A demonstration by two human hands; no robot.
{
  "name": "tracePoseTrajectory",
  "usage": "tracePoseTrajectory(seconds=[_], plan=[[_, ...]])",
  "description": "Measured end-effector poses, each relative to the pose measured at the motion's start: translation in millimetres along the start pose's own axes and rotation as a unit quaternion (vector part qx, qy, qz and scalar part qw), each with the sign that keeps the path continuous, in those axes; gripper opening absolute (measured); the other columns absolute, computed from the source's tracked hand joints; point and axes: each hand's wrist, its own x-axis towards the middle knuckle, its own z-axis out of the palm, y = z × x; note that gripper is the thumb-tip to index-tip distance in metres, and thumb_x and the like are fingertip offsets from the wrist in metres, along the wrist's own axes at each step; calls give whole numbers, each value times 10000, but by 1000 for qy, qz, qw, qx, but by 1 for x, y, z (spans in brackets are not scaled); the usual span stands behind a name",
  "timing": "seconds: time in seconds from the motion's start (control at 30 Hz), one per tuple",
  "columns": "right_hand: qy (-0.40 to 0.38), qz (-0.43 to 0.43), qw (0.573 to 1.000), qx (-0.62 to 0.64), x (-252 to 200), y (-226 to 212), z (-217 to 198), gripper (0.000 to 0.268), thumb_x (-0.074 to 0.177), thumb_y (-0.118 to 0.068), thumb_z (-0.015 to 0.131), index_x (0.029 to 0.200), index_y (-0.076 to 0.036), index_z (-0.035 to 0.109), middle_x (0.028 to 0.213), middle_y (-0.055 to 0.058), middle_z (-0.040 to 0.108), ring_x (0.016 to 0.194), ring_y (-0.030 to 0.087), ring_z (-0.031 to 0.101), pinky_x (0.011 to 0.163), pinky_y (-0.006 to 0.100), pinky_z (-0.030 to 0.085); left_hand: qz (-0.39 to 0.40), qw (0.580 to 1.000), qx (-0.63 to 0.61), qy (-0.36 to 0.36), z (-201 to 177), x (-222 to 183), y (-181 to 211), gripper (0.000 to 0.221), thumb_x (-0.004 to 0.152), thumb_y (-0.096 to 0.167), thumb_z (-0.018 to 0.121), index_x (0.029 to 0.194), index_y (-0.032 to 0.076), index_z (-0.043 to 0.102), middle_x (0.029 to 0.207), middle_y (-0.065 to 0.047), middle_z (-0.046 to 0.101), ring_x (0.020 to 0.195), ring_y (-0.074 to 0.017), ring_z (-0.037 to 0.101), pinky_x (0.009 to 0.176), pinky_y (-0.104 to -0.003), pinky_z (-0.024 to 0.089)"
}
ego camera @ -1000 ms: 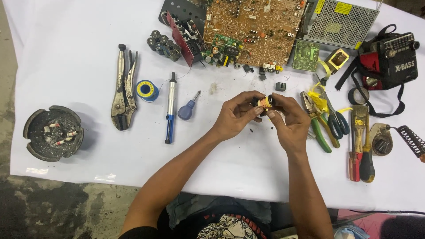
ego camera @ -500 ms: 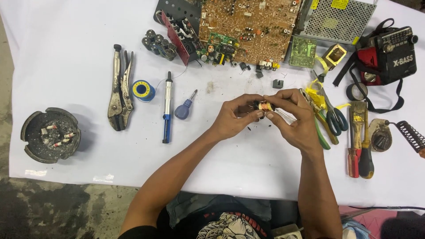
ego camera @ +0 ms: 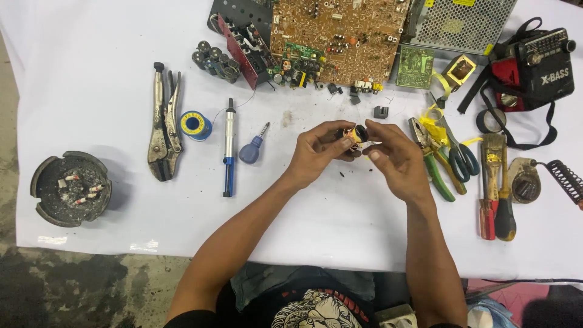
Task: Soldering wires and small electronic components onto a circuit board assembly during a repair task.
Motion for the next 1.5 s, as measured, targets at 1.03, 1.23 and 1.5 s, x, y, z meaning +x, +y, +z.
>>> tracePoseTrajectory(seconds=[1.03, 1.23, 1.5], plan=[[71, 10, 997, -41, 53, 27, -10, 427, 933, 48, 788, 1337, 42, 651, 1167, 190, 683, 1112, 222, 646, 941, 353, 581, 24, 980, 198, -5, 1, -13, 5, 598, 1101, 360, 452, 1536, -43, 377, 1140, -336, 678, 977, -378, 725, 831, -501, 639], [92, 119, 972, 182, 73, 56, -21, 393, 979, -80, 697, 1367, -44, 641, 1202, 91, 733, 1042, 190, 749, 817, 255, 667, 150, 919, 362, -44, 9, -17, -2, 328, 1046, 228, 616, 1284, 6, 652, 1033, -244, 730, 907, -342, 763, 774, -415, 654], [55, 144, 961, 229, 67, 62, 0, 390, 985, -97, 666, 1362, -6, 627, 1188, 160, 728, 1090, 270, 749, 889, 374, 674, 296, 882, 313, 192, -10, 4, 7, 552, 913, 229, 832, 1392, 93, 594, 1151, -118, 672, 1000, -259, 740, 761, -328, 645]])
